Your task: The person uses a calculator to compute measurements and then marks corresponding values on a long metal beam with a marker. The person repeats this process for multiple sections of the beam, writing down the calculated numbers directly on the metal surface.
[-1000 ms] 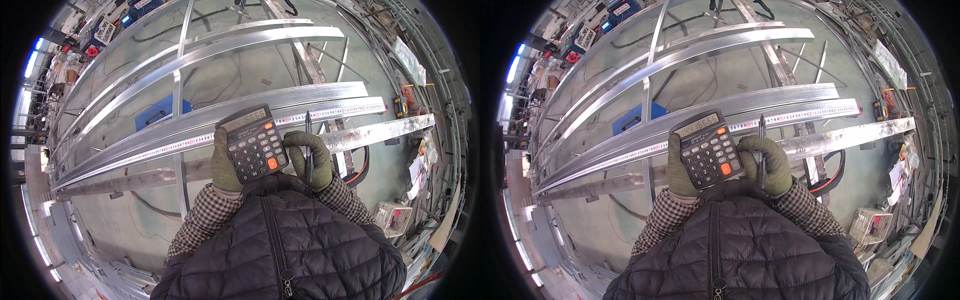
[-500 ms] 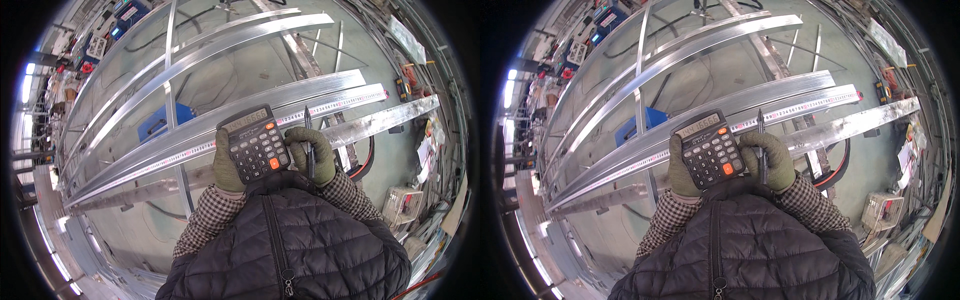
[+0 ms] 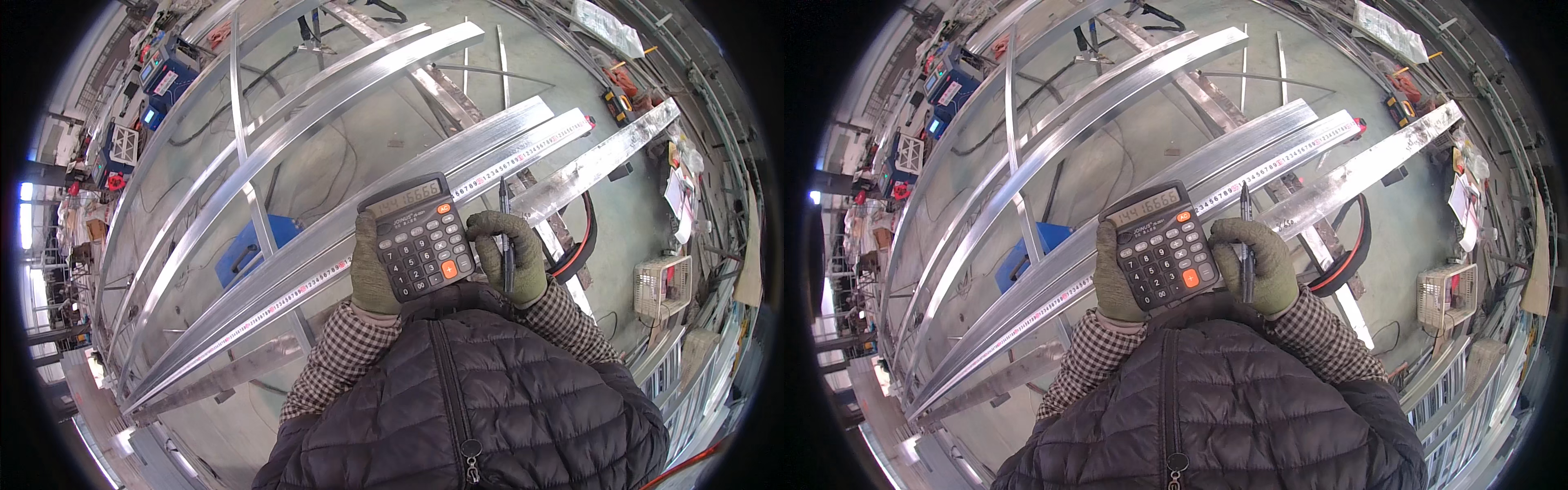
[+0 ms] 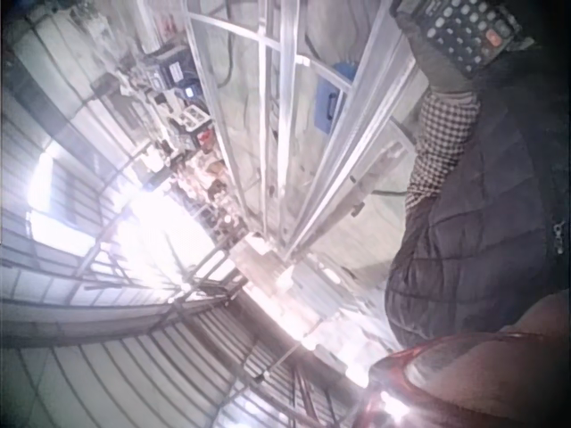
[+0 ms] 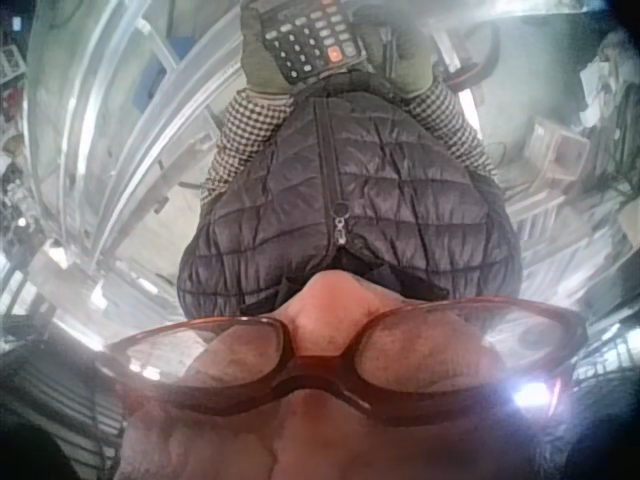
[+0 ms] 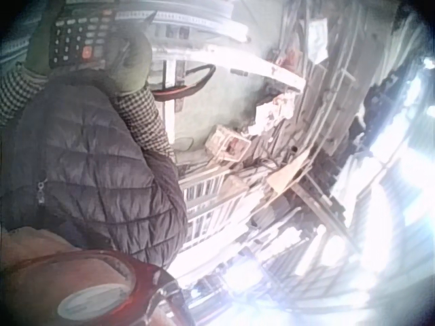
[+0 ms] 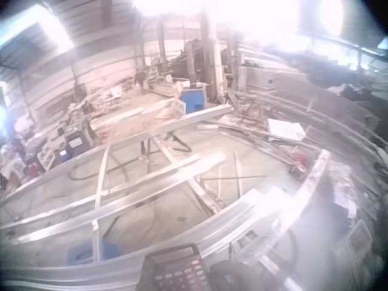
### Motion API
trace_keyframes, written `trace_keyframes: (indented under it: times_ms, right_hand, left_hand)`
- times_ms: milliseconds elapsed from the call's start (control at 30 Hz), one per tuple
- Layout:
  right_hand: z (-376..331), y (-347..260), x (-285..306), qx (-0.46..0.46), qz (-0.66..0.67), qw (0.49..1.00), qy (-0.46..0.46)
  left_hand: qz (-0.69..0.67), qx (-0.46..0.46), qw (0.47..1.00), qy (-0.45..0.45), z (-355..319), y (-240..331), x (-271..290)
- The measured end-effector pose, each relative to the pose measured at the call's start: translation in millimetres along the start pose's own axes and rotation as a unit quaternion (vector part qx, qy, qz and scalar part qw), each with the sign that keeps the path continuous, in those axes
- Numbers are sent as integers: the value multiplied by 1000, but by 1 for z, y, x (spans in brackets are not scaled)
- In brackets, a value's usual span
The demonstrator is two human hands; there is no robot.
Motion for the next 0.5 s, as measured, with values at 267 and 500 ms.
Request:
trace_keyframes:
  times_ms: [267,500]
  right_hand:
    - [4,-2,-13,-3,24,1000,-8]
    - [21,5,-29,46,26,997,-61]
  left_hand:
    - [-3,-23,999,-42,-8,6,1]
    - [-47,-45,998,-21,-14,18,17]
Point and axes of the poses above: each hand's wrist, its own z-axis towards the middle knuckle, its own x-axis out of the back of the hand, y = z × x, the point moved 3 cm from there along z, towards the middle knuckle, and after that the axes turned 12 degrees about x, right-handed, at the moved point
